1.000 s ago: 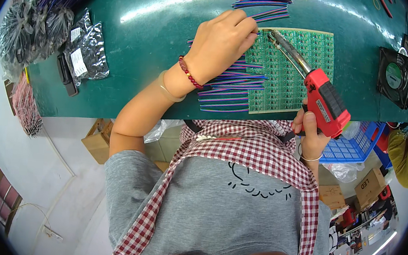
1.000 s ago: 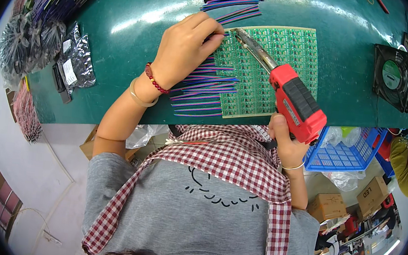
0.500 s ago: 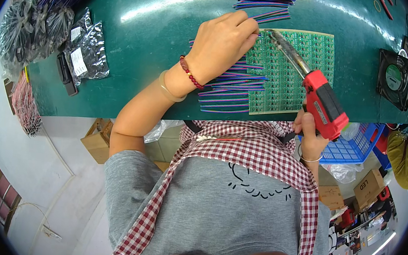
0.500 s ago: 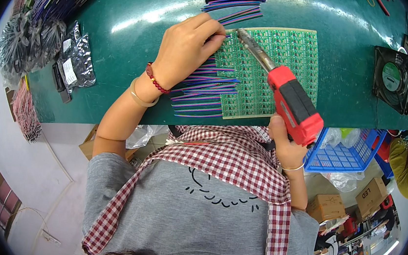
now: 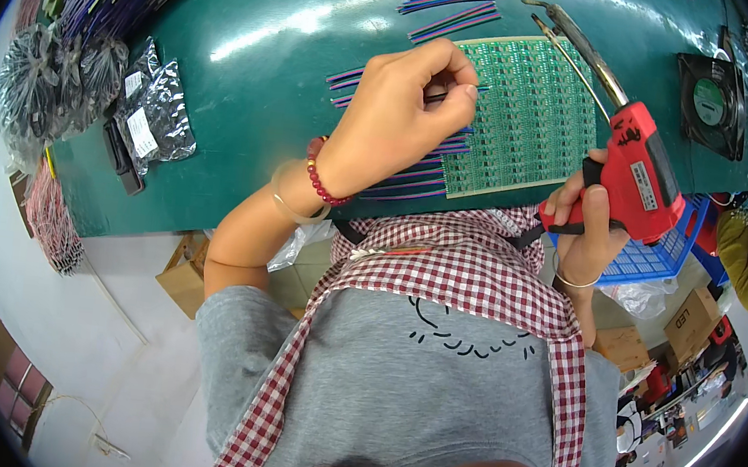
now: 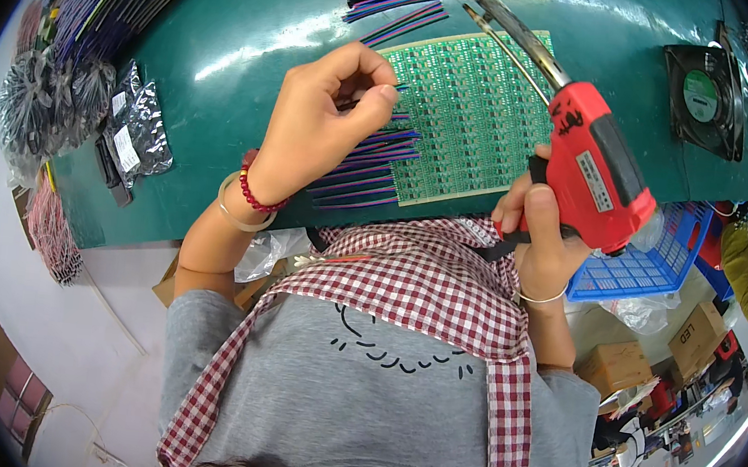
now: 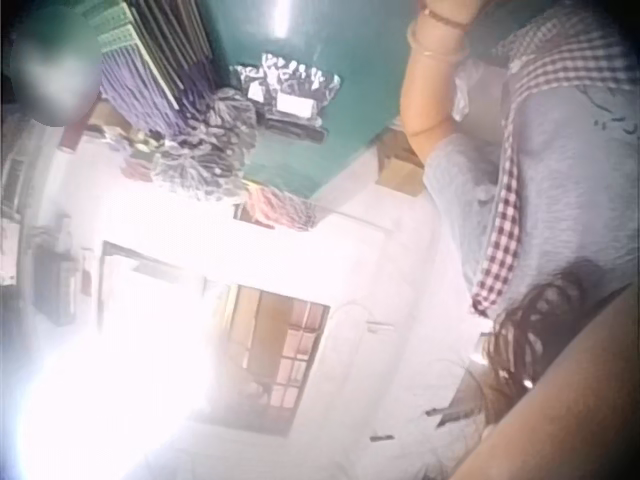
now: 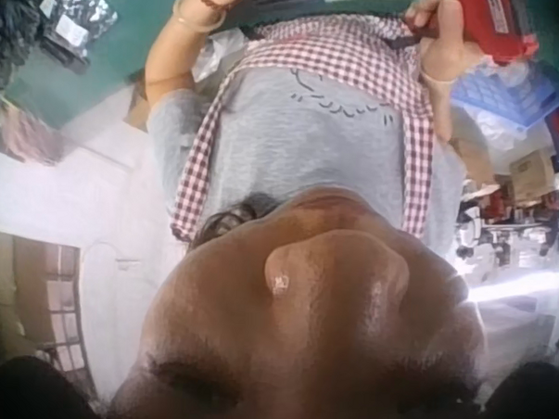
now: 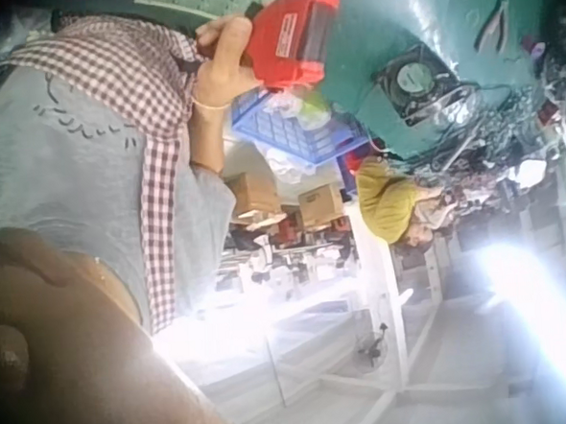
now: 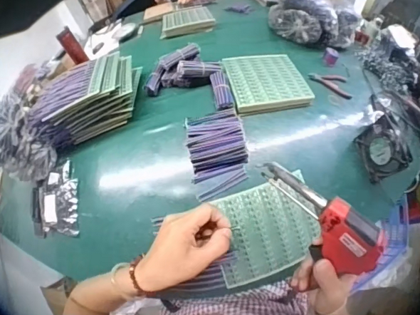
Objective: The person solders electronic components and wires onto green printed circuit boards using a soldering iron.
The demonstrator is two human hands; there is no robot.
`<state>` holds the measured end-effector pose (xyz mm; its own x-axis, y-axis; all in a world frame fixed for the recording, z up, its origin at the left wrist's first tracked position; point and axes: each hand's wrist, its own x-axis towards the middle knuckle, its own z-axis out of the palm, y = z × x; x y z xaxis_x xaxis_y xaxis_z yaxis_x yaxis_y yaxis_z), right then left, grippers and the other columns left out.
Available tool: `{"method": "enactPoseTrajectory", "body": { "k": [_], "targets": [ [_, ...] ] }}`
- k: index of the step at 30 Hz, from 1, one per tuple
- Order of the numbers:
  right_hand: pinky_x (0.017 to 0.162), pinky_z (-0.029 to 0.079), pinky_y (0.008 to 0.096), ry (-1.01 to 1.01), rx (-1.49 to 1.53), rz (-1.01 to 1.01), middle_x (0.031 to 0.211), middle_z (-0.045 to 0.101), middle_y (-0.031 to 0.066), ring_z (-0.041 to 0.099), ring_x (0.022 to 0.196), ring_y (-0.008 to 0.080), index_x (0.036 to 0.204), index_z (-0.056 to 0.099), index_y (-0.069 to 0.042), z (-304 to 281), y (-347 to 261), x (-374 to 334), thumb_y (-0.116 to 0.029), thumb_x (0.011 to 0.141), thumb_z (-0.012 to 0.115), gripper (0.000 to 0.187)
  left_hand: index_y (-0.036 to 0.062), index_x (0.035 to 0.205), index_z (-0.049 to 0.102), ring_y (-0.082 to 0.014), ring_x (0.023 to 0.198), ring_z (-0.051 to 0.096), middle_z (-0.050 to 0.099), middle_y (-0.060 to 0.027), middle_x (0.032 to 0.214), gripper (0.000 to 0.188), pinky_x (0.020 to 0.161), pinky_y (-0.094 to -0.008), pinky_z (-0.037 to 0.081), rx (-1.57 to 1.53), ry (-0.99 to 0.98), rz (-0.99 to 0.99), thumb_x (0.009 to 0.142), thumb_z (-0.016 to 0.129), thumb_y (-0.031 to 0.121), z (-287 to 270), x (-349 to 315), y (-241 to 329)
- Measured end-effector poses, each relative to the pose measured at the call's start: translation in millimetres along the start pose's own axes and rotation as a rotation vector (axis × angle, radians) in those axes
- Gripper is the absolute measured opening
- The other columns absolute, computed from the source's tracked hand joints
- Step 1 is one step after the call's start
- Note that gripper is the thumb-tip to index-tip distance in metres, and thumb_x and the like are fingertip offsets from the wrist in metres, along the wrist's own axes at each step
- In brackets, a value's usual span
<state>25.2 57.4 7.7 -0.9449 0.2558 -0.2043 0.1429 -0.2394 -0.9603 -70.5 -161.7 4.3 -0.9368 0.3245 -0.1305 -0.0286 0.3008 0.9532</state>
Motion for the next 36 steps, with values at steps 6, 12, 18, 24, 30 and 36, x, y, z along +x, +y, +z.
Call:
{"method": "enactPoseTrajectory", "body": {
  "k": [6,12,18,24,30,36],
  "targets": [
    [0.066,0.053,0.0312,-0.069,0.008,-0.042,0.087,0.063,0.0130,0.058,0.066,0.0147,0.126,0.048,0.005,8,-4,-5,-0.003,0.093,0.059,0.036,-0.0011,0.085,0.059,-0.0013,0.068,0.053,0.060,0.0026,0.076,0.006,0.059,-0.0181,0.042,-0.069,-0.022,0.032,0.085,0.063,0.002,13,-16,16],
    [0.080,0.055,0.0323,-0.176,-0.242,-0.083,0.098,0.066,0.0121,0.065,0.085,0.0167,0.128,0.049,0.004,31,-8,0,0.001,0.088,0.065,0.044,0.0005,0.085,0.058,-0.0016,0.069,0.052,0.059,0.0035,0.078,0.004,0.062,-0.0176,0.042,-0.222,-0.044,-0.040,0.086,0.062,0.002,26,-33,21],
    [0.069,0.050,0.0242,-0.217,-0.219,-0.162,0.095,0.066,0.0066,0.062,0.080,0.0117,0.126,0.053,0.003,32,-3,-1,0.003,0.086,0.066,0.041,-0.0006,0.084,0.059,-0.0015,0.070,0.053,0.061,0.0026,0.077,0.002,0.062,-0.0178,0.042,-0.166,-0.130,-0.033,0.085,0.060,0.001,33,-41,22],
    [0.063,0.051,0.0246,-0.164,-0.265,0.001,0.081,0.067,0.0045,0.064,0.067,0.0110,0.105,0.063,0.002,31,0,7,-0.007,0.086,0.071,0.022,-0.0011,0.085,0.060,-0.0022,0.072,0.054,0.061,0.0028,0.079,0.004,0.066,-0.0189,0.044,-0.140,-0.201,-0.045,0.086,0.061,0.002,31,-43,16],
    [0.067,0.053,0.0267,-0.095,0.076,-0.058,0.088,0.067,0.0063,0.064,0.073,0.0117,0.109,0.060,0.005,33,6,1,-0.006,0.086,0.070,0.027,-0.0004,0.088,0.061,-0.0021,0.074,0.053,0.060,0.0035,0.081,0.005,0.067,-0.0189,0.044,-0.249,-0.165,-0.080,0.089,0.063,0.004,29,-44,12],
    [0.071,0.053,0.0265,-0.189,-0.157,-0.106,0.089,0.066,0.0044,0.064,0.078,0.0106,0.111,0.060,0.004,29,9,-4,-0.003,0.084,0.070,0.029,-0.0009,0.088,0.061,-0.0019,0.073,0.054,0.061,0.0029,0.082,0.006,0.066,-0.0184,0.044,-0.198,-0.173,-0.072,0.089,0.064,0.005,32,-46,9]
  ]
}}
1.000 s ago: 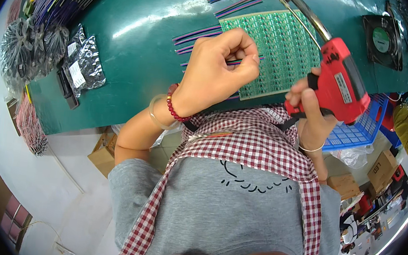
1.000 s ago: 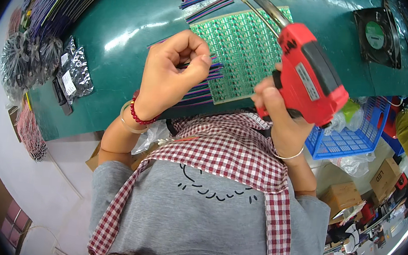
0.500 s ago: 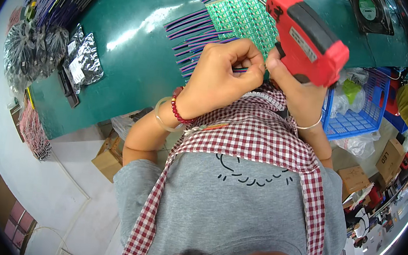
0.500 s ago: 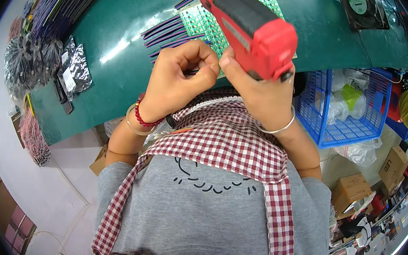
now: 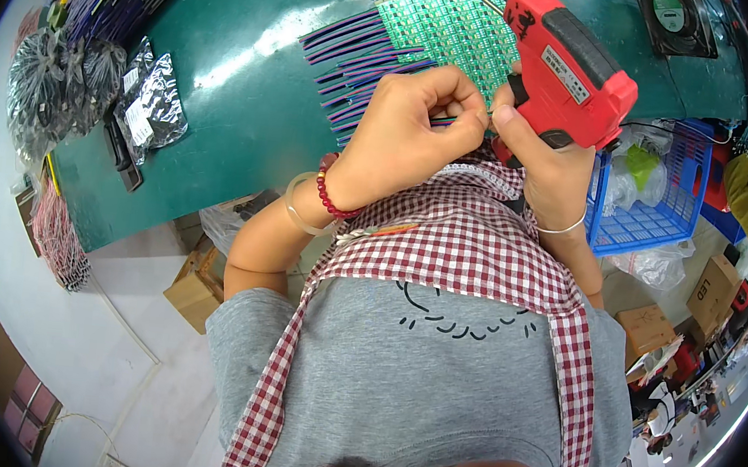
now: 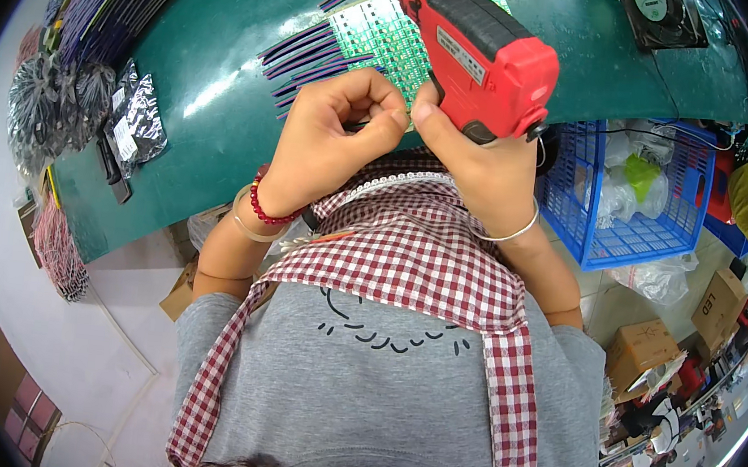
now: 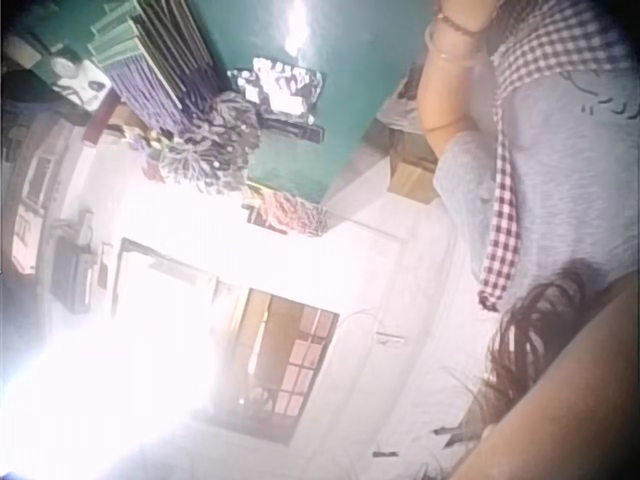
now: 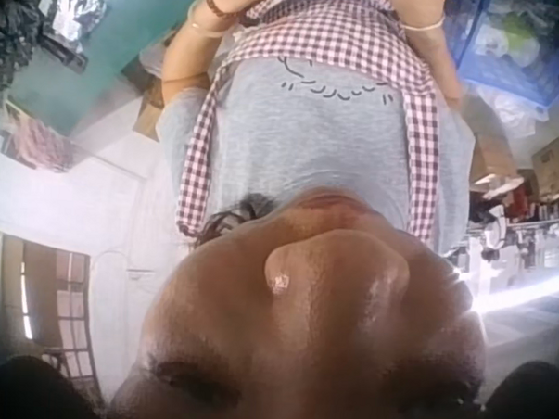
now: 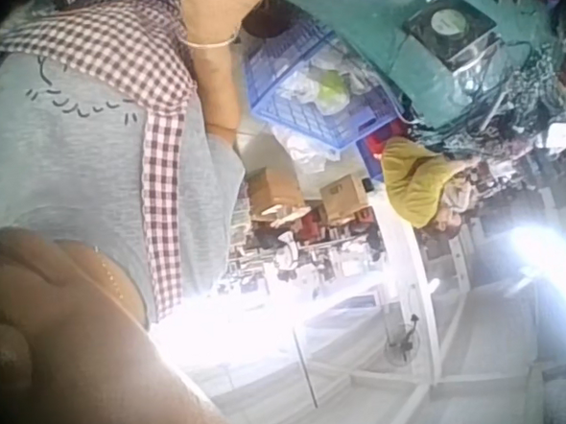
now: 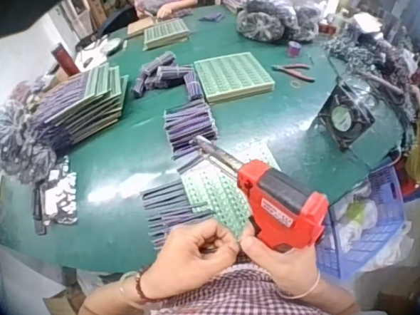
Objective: The person solders electronic components and wires onto green printed circuit boards using a soldering iron.
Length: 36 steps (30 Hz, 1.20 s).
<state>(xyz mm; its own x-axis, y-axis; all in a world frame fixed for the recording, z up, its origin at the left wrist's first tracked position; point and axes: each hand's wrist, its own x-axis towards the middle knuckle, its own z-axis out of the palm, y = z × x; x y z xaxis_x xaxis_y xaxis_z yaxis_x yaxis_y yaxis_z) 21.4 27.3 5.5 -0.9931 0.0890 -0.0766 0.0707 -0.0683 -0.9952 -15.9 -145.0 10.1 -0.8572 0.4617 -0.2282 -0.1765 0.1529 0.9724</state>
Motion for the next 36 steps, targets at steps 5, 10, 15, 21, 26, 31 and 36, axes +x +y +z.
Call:
{"method": "enactPoseTrajectory", "body": {
  "k": [5,10,15,21,26,31,36],
  "targets": [
    [0.072,0.054,0.0292,0.065,0.287,0.159,0.088,0.065,0.0068,0.063,0.078,0.0126,0.113,0.058,0.004,3,-4,0,0.000,0.084,0.068,0.032,-0.0015,0.090,0.061,-0.0018,0.074,0.054,0.061,0.0027,0.080,0.008,0.067,-0.0180,0.044,-0.020,-0.021,-0.009,0.089,0.064,0.006,3,-2,3],
    [0.072,0.056,0.0327,0.080,0.521,0.099,0.088,0.065,0.0111,0.064,0.076,0.0166,0.119,0.052,0.005,2,7,1,0.001,0.086,0.063,0.035,-0.0021,0.088,0.061,-0.0030,0.068,0.056,0.063,-0.0011,0.075,0.010,0.060,-0.0201,0.046,0.016,0.089,0.068,0.088,0.065,0.007,5,-1,0],
    [0.070,0.055,0.0330,0.164,0.397,0.053,0.086,0.064,0.0118,0.062,0.073,0.0169,0.123,0.050,0.005,-10,7,-3,-0.001,0.091,0.059,0.034,-0.0003,0.091,0.061,-0.0022,0.072,0.054,0.061,0.0029,0.081,0.010,0.064,-0.0185,0.044,0.072,0.083,-0.048,0.091,0.065,0.009,-11,5,-9],
    [0.059,0.047,0.0291,0.134,0.170,0.108,0.078,0.058,0.0095,0.052,0.061,0.0131,0.130,0.047,0.003,-37,16,-18,-0.023,0.098,0.056,0.042,-0.0002,0.090,0.066,-0.0063,0.071,0.058,0.066,-0.0007,0.078,0.011,0.065,-0.0222,0.048,0.411,0.271,0.102,0.088,0.070,0.010,-61,34,-37],
    [0.051,0.044,0.0261,0.099,0.110,0.219,0.073,0.056,0.0085,0.048,0.051,0.0113,0.128,0.049,0.003,-46,21,-17,-0.020,0.096,0.058,0.040,0.0020,0.090,0.066,-0.0158,0.070,0.064,0.068,-0.0077,0.081,0.010,0.064,-0.0281,0.051,0.701,0.319,0.397,0.083,0.071,0.008,-79,51,-52],
    [0.049,0.042,0.0257,0.102,-0.029,0.272,0.064,0.056,0.0056,0.050,0.050,0.0108,0.097,0.056,0.002,-34,19,-12,-0.014,0.093,0.061,0.018,0.0055,0.086,0.068,-0.0248,0.070,0.063,0.062,-0.0073,0.081,0.010,0.063,-0.0337,0.052,0.925,0.345,0.513,0.079,0.074,0.009,-75,59,-54],
    [0.050,0.045,0.0253,0.099,-0.020,0.289,0.060,0.059,0.0038,0.056,0.051,0.0112,0.078,0.062,0.002,-28,14,-10,-0.011,0.092,0.063,0.018,0.0065,0.085,0.069,-0.0246,0.070,0.063,0.062,-0.0064,0.083,0.009,0.063,-0.0348,0.052,0.945,0.323,0.583,0.078,0.074,0.009,-75,64,-59]
  ]
}}
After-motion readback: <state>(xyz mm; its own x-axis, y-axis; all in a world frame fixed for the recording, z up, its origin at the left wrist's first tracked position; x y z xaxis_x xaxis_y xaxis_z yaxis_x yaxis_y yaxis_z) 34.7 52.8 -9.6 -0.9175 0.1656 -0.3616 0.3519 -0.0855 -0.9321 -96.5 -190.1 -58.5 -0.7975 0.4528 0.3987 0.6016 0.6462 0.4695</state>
